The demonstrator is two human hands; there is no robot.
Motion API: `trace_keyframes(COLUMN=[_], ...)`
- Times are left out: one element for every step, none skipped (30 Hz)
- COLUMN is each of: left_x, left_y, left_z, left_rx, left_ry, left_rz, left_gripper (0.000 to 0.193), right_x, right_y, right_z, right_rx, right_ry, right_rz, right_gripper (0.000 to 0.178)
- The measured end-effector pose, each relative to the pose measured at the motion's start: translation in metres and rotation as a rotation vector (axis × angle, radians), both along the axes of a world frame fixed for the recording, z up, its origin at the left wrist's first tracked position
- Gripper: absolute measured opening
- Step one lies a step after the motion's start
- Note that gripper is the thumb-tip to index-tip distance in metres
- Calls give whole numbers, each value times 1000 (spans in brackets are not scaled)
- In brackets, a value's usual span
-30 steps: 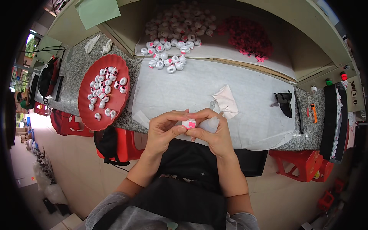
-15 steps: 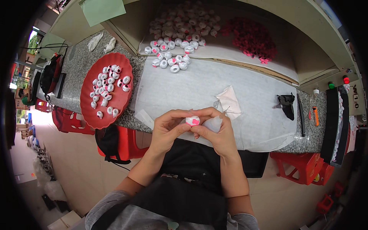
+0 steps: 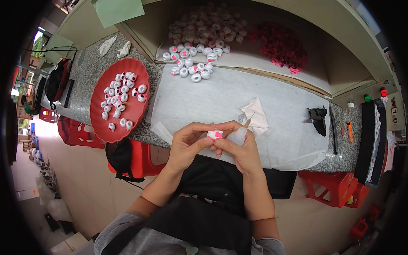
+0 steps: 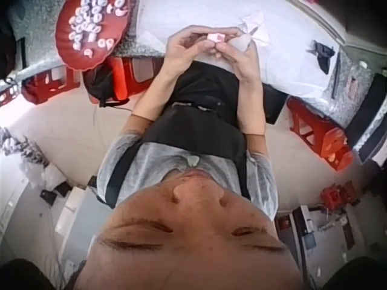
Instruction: Applying glue to small white plastic bases and attaching pink decorative tops to them on a factory workbench.
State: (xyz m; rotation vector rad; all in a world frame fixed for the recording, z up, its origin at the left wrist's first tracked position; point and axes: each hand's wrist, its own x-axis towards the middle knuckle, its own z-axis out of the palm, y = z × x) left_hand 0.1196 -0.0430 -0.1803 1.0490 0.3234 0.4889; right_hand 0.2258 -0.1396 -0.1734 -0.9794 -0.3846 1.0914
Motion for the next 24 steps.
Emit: trace_keyframes(left_x=[-2,-4,-6,-12,-22,-31,-43,-56,-67,-70,-66,-57,-42,-25,-3,18,38,54,63,70,78,80,79,77], left_y=[3,10,17,28,43,58,75,90,103,112,115,115,111,107,101,95,89,86,87,89,90,91,93,93], left_z=[1,2,3,6,12,17,24,29,31,29,29,28,29,28,24,22,21,21,15,5,0,-4,-5,-3], left_rx=[6,248,486,691,895,961,1043,1124,1250,1374,1500,1502,1533,1557,1554,1551,1591,1630,1628,1692,1755,1757,1746,1735], left_ry=[1,2,2,60,119,217,354,493,597,696,731,723,593,459,405,356,394,430,424,527,614,599,517,443], left_rz=[9,58,102,262,422,581,682,786,804,816,797,796,724,649,570,496,467,438,439,392,333,328,322,316], left_gripper=[20,20,19,21,23,22,22,22,22,23,25,25,27,29,29,29,28,27,27,26,26,26,25,25], right_x=[-1,-2,-2,0,3,6,9,12,14,17,20,21,20,19,18,18,18,17,17,17,16,16,18,19], right_y=[1,3,3,1,-1,-6,-9,-13,-16,-19,-23,-25,-25,-23,-22,-22,-23,-25,-25,-26,-27,-29,-31,-33], right_z=[0,0,0,0,0,0,2,2,2,2,2,1,3,5,7,8,9,10,11,9,7,6,7,6], right_rx=[-6,-12,-9,-16,-23,-24,-41,-57,-79,-75,-71,-67,-65,-52,-44,-48,-50,-54,-65,-65,-54,-42,-34,-32], right_ry=[-17,-34,-34,-136,-239,-237,-237,-237,-284,-284,-252,-222,-225,-207,-193,-202,-202,-203,-187,-191,-195,-197,-196,-194], right_rz=[15,31,37,9,-21,-24,-58,-91,-94,-99,-100,-98,-103,-134,-172,-179,-163,-149,-131,-132,-133,-131,-119,-123], right_gripper=[30,36,36,39,43,43,43,43,37,37,35,33,33,31,29,29,28,27,27,27,28,28,28,28])
